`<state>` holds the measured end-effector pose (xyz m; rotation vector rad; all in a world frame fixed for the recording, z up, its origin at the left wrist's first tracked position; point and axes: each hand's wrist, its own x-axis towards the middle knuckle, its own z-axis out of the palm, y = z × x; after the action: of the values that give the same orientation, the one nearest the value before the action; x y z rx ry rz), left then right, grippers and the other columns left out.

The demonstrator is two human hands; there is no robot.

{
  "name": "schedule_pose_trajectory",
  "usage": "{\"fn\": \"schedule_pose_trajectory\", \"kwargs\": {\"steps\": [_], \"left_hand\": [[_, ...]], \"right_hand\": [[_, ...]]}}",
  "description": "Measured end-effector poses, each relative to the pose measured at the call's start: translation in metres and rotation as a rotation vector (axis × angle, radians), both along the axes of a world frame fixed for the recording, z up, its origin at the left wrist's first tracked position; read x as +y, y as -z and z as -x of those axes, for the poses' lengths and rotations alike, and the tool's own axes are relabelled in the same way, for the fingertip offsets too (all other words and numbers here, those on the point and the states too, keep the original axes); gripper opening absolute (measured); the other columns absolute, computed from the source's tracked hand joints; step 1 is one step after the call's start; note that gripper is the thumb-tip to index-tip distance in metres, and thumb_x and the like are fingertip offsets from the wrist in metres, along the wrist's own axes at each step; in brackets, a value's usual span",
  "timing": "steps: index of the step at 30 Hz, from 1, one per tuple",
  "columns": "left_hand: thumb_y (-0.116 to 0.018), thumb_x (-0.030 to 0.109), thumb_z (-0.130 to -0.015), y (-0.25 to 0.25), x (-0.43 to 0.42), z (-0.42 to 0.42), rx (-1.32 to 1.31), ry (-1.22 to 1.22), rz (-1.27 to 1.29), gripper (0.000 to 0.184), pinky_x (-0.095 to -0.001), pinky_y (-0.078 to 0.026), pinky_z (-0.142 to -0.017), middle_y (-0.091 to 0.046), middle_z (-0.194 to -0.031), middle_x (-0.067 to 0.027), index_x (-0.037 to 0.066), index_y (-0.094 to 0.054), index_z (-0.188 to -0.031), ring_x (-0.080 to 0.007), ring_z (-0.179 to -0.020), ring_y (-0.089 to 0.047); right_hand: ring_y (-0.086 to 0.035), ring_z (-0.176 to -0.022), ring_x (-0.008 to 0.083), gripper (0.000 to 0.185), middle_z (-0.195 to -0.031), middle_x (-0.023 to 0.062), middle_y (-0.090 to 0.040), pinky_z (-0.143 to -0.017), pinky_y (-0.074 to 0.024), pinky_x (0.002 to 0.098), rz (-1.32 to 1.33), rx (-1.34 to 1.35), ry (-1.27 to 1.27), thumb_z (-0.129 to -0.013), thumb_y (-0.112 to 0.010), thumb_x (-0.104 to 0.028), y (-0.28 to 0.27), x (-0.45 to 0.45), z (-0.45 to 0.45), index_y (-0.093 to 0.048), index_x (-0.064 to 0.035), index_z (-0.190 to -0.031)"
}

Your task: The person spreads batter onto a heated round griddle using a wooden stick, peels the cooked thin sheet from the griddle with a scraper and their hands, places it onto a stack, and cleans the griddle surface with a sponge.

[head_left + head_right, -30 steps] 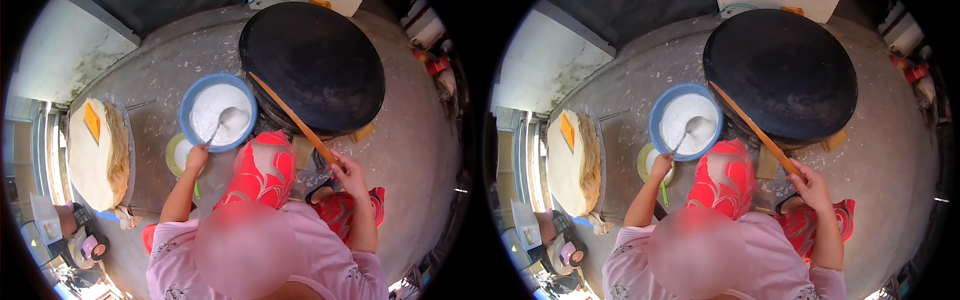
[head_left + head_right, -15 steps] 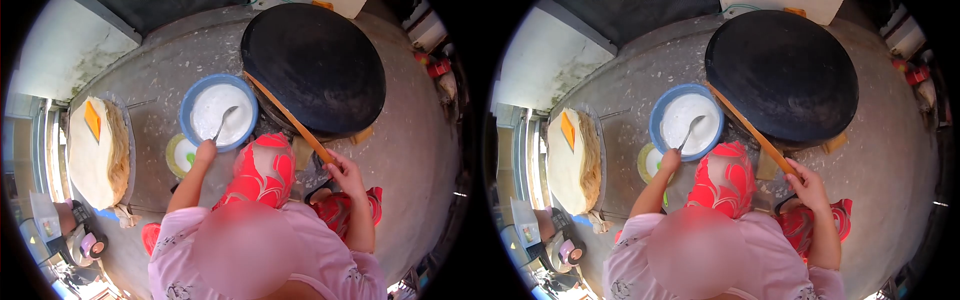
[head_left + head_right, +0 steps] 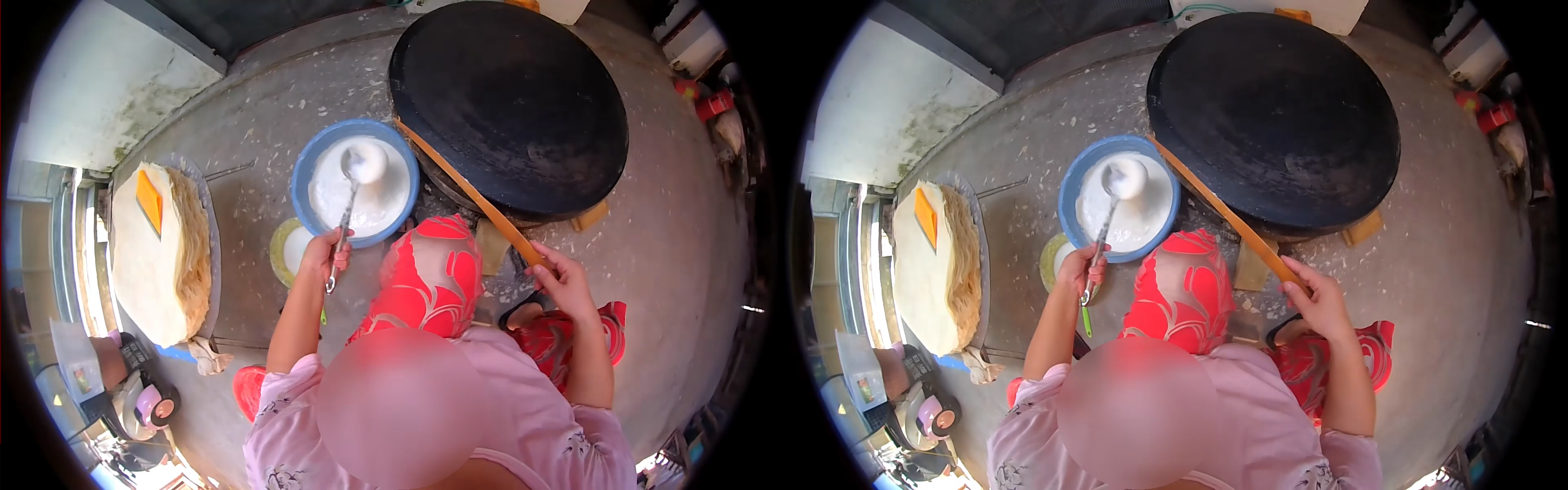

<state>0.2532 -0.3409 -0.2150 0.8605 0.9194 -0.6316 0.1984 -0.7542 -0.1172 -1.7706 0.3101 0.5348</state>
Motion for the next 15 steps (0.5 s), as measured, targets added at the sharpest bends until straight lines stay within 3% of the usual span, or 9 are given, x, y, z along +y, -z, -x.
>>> {"fn": "schedule_pose_trajectory", "kwargs": {"steps": [1,2,3,5,6,10,11,13,15], "left_hand": [[-0.040,0.018,-0.089,-0.007,0.000,0.004,-0.170,0.024,-0.184,0.021,-0.0215,-0.026,-0.033,-0.044,-0.057,-0.0040,0.000,-0.052,-0.090,-0.0074,-0.040,-0.036],[-0.042,0.022,-0.088,0.009,0.006,0.012,-0.286,0.198,-0.542,0.025,-0.0305,-0.039,-0.039,-0.054,-0.063,-0.0106,0.001,-0.053,-0.095,-0.0178,-0.046,-0.050],[-0.042,0.022,-0.088,0.020,0.008,0.019,-0.286,0.197,-0.543,0.025,-0.0305,-0.039,-0.039,-0.054,-0.063,-0.0106,0.001,-0.053,-0.095,-0.0178,-0.046,-0.050],[-0.042,0.023,-0.087,0.033,0.010,0.028,-0.410,1.147,-1.562,0.027,-0.0429,-0.047,-0.057,-0.061,-0.077,-0.0191,0.003,-0.054,-0.100,-0.0321,-0.065,-0.060],[-0.042,0.021,-0.085,0.013,0.001,0.019,-0.266,1.166,-1.473,0.025,-0.0478,-0.044,-0.073,-0.060,-0.087,-0.0223,0.005,-0.054,-0.100,-0.0385,-0.084,-0.058],[-0.042,0.022,-0.085,0.002,-0.022,-0.014,-0.244,0.892,-1.528,0.025,-0.0447,-0.045,-0.074,-0.061,-0.088,-0.0212,0.004,-0.055,-0.097,-0.0364,-0.085,-0.058],[-0.042,0.022,-0.085,0.009,-0.019,-0.010,-0.242,0.886,-1.532,0.025,-0.0447,-0.045,-0.074,-0.061,-0.088,-0.0212,0.004,-0.055,-0.097,-0.0364,-0.085,-0.058],[-0.043,0.021,-0.084,0.033,-0.017,0.000,-0.271,1.166,-1.488,0.025,-0.0445,-0.045,-0.074,-0.061,-0.086,-0.0211,0.004,-0.056,-0.096,-0.0373,-0.084,-0.058],[-0.044,0.020,-0.083,0.021,-0.002,0.016,-0.294,1.098,-1.452,0.024,-0.0445,-0.045,-0.073,-0.061,-0.084,-0.0205,0.003,-0.058,-0.091,-0.0377,-0.084,-0.058]], "right_hand": [[-0.049,-0.062,0.0052,0.041,-0.082,0.0021,-0.061,-0.057,-0.0420,0.0187,-0.008,0.002,0.011,-0.084,-0.053,-0.004,0.001,-0.001,0.001,-0.046,-0.0088,-0.125],[-0.049,-0.062,0.0051,0.041,-0.082,0.0022,-0.061,-0.057,-0.0419,0.0186,-0.015,0.003,0.020,-0.084,-0.053,-0.004,0.002,-0.003,0.002,-0.046,-0.0088,-0.125],[-0.049,-0.062,0.0051,0.041,-0.082,0.0022,-0.061,-0.057,-0.0419,0.0186,-0.015,0.003,0.019,-0.084,-0.053,-0.004,0.002,-0.003,0.002,-0.046,-0.0088,-0.125],[-0.049,-0.062,0.0051,0.042,-0.083,0.0024,-0.061,-0.057,-0.0418,0.0186,0.024,0.000,0.022,-0.084,-0.053,-0.005,0.001,-0.004,0.000,-0.046,-0.0090,-0.125],[-0.049,-0.062,0.0051,0.042,-0.083,0.0024,-0.061,-0.057,-0.0418,0.0186,0.027,-0.012,0.018,-0.084,-0.053,-0.005,0.000,-0.003,-0.003,-0.046,-0.0090,-0.125],[-0.049,-0.062,0.0050,0.041,-0.082,0.0020,-0.061,-0.057,-0.0414,0.0185,-0.026,0.000,0.003,-0.084,-0.053,-0.004,0.003,0.001,-0.001,-0.046,-0.0085,-0.125],[-0.049,-0.062,0.0050,0.042,-0.081,0.0017,-0.060,-0.056,-0.0413,0.0184,-0.059,-0.023,0.000,-0.084,-0.053,-0.004,0.003,0.003,-0.004,-0.046,-0.0082,-0.125],[-0.049,-0.061,0.0049,0.042,-0.082,0.0024,-0.061,-0.056,-0.0410,0.0181,-0.027,-0.026,-0.021,-0.085,-0.052,-0.005,0.002,0.003,-0.006,-0.045,-0.0088,-0.126],[-0.048,-0.060,0.0048,0.042,-0.084,0.0031,-0.061,-0.055,-0.0408,0.0178,0.005,-0.006,-0.032,-0.085,-0.051,-0.005,0.003,0.001,-0.008,-0.044,-0.0094,-0.126]]}}
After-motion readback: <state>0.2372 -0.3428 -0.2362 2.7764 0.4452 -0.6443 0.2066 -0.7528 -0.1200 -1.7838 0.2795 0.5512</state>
